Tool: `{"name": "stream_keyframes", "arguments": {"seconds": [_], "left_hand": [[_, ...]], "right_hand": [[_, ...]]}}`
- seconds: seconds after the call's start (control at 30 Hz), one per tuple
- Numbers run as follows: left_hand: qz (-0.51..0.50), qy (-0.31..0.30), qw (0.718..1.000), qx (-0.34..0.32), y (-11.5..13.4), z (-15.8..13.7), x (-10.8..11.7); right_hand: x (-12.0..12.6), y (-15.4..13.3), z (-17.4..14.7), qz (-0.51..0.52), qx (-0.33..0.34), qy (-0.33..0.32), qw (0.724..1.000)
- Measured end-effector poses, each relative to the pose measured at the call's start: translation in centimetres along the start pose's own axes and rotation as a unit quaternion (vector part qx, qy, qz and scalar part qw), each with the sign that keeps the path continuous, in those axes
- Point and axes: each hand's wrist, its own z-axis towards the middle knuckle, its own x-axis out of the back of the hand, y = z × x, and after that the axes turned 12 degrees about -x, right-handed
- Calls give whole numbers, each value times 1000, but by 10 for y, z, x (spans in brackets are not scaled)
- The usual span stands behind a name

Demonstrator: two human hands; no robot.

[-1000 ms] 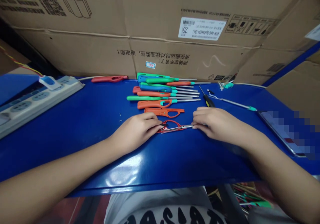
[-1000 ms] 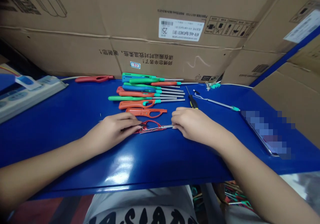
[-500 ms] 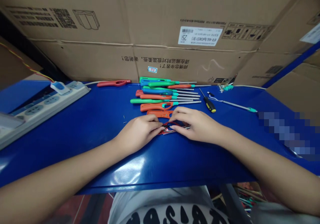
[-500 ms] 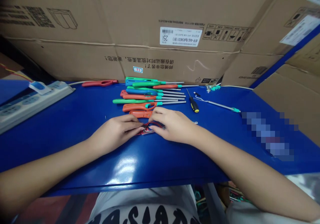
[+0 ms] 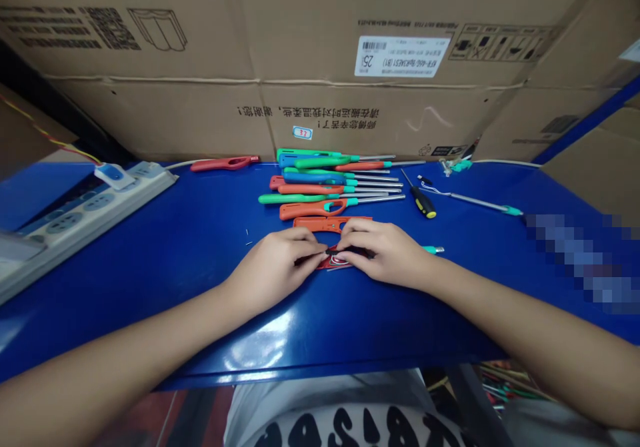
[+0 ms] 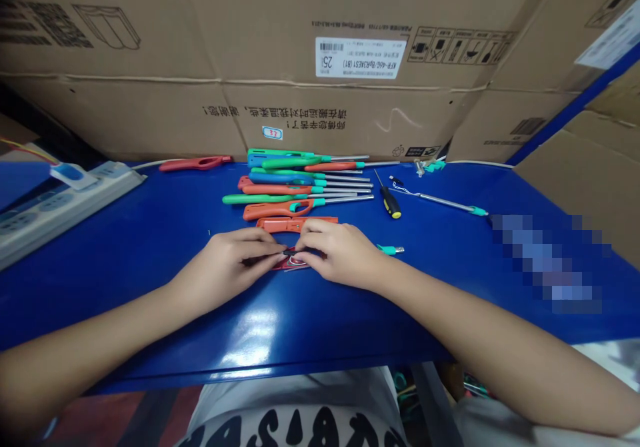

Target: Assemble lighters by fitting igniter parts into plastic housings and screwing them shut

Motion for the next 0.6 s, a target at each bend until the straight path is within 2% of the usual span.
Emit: {"name": "stream_keyframes", "arguments": {"seconds": [0.13, 0.27, 0.43, 0.6], "left_hand": [[4, -19, 1000, 9, 7, 2, 6], [36, -49, 998, 20, 14, 0, 13], [64, -64, 996, -25, 12, -3, 13], [44, -73, 995, -45, 7, -3, 9]], "right_hand": [[-2, 1, 0, -40, 13, 8, 999], [-4, -1, -3, -145, 23, 23, 989], [-3, -7, -6, -253, 32, 28, 967], [2, -13, -6, -294, 52, 7, 954]]}}
